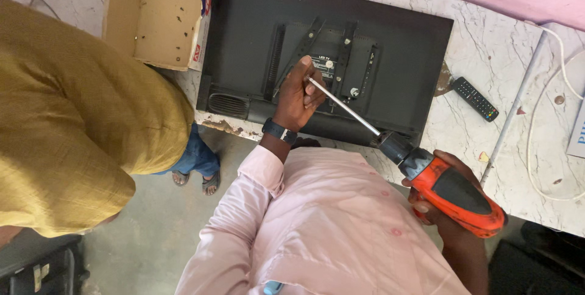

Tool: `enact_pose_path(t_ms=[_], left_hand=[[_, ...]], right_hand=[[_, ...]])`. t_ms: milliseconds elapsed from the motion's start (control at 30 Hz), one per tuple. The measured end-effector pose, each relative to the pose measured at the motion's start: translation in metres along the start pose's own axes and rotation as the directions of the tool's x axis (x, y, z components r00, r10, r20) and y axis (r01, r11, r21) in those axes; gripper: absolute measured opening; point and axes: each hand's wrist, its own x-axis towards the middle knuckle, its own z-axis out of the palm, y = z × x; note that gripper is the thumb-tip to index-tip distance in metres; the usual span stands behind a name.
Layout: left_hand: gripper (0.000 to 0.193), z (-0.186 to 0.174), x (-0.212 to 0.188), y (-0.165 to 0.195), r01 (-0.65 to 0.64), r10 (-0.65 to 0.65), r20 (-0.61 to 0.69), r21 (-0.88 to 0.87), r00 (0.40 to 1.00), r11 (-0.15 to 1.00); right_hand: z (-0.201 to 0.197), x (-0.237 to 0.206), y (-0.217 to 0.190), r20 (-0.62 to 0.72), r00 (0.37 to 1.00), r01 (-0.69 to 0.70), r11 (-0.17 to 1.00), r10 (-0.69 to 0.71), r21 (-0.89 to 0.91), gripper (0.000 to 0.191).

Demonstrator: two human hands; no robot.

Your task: The person uses a cordless drill to fasten screws into the back of a television, securing a metal stand. They repeatedly pick up screws from a cardboard box and drive them into the TV's mounting points.

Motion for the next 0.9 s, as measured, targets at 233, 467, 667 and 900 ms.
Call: enact_pose_path(t_ms=[233,467,667,900], left_hand=[[0.037,0.003,0.003,-0.001,-0.01,0.01,-0.057,0.005,0.998,1.0],[0.034,0.001,0.004,0.0,-0.015,0.03,-0.047,0.291,0.998,0.957],[0.033,0.003,0.011,-0.01,0.065,-0.06,-0.024,0.434,0.998,0.898],[0.033,0.01,0.019,-0.021,0.039,-0.033,-0.021,0.665,0.999,0.746]], right_hand=[[0.01,0.005,-0.002,-0.036,0.999,0.024,0.997,-0.026,-0.068,0.09],[-0.01,-0.02,-0.012,0.105,0.96,0.27,0.759,-0.26,-0.592,0.085],[-0.034,-0.023,-0.016,0.092,0.993,0.104,0.918,-0.074,-0.383,0.053],[-0.035,-0.015,-0.022,0.035,0.987,0.156,0.892,-0.156,-0.424,0.08]])
